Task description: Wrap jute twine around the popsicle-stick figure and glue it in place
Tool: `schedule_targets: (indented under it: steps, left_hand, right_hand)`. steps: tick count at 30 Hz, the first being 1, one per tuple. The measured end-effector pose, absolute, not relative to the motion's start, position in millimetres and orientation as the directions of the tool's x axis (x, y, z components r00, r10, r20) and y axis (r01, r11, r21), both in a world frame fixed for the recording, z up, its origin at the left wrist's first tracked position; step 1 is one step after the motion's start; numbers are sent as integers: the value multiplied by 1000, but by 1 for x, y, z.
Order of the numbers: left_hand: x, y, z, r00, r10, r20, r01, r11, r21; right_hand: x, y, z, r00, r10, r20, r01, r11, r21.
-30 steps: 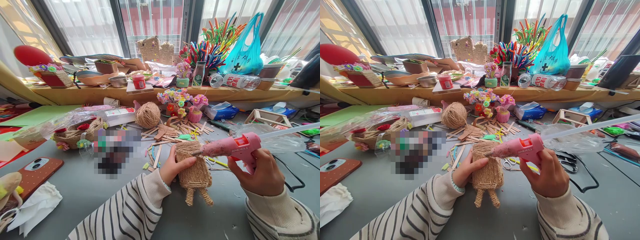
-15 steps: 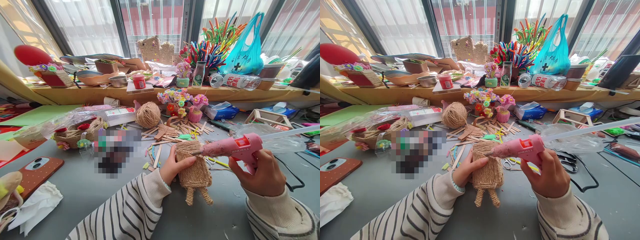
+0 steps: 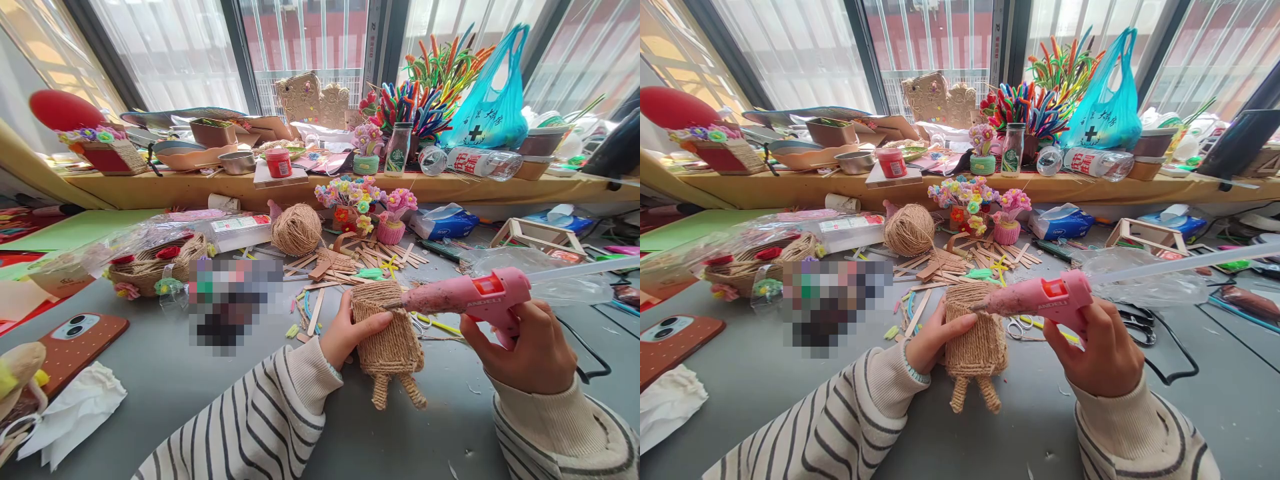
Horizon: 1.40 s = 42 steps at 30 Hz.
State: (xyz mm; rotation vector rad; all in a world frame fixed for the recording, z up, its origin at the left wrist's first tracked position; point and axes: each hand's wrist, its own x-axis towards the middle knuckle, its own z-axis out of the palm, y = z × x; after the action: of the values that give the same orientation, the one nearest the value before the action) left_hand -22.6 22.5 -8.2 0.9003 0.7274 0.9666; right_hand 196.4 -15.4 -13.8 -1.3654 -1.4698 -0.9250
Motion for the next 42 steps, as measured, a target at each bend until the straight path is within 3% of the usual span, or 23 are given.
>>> schedule_targets:
  steps: [3,8,14,18,22,32,38,42]
  left_hand:
    - [-22,22,-8,392,911,-127,-371,283,885]
    - [-23,22,-9,394,911,-119,-374,277,885]
    - [-23,23,-10,399,909,-117,-378,279,883]
    - [-22,23,-10,399,910,-114,-376,276,885]
    - [-23,23,-8,404,906,-128,-372,291,881]
    - [-22,22,-8,390,906,-165,-390,325,862]
    - [-22,23,-8,386,906,-172,-396,332,856]
    - [-22,22,-8,381,907,-178,-404,336,851]
  right_hand:
    - [195,-16,-15,94,343,934,985,102,-137]
    - [198,-13,-13,-43,261,964,992,125,10]
    - [198,-13,-11,-66,249,966,991,132,33]
    - [199,-13,-11,-14,289,957,995,102,-17]
    - [200,-11,-12,-78,217,973,990,129,50]
    - [199,-16,-8,94,360,928,987,90,-135]
    - [201,-13,-2,-10,316,949,989,143,-37]
    - [201,-14,-5,19,295,955,988,143,-64]
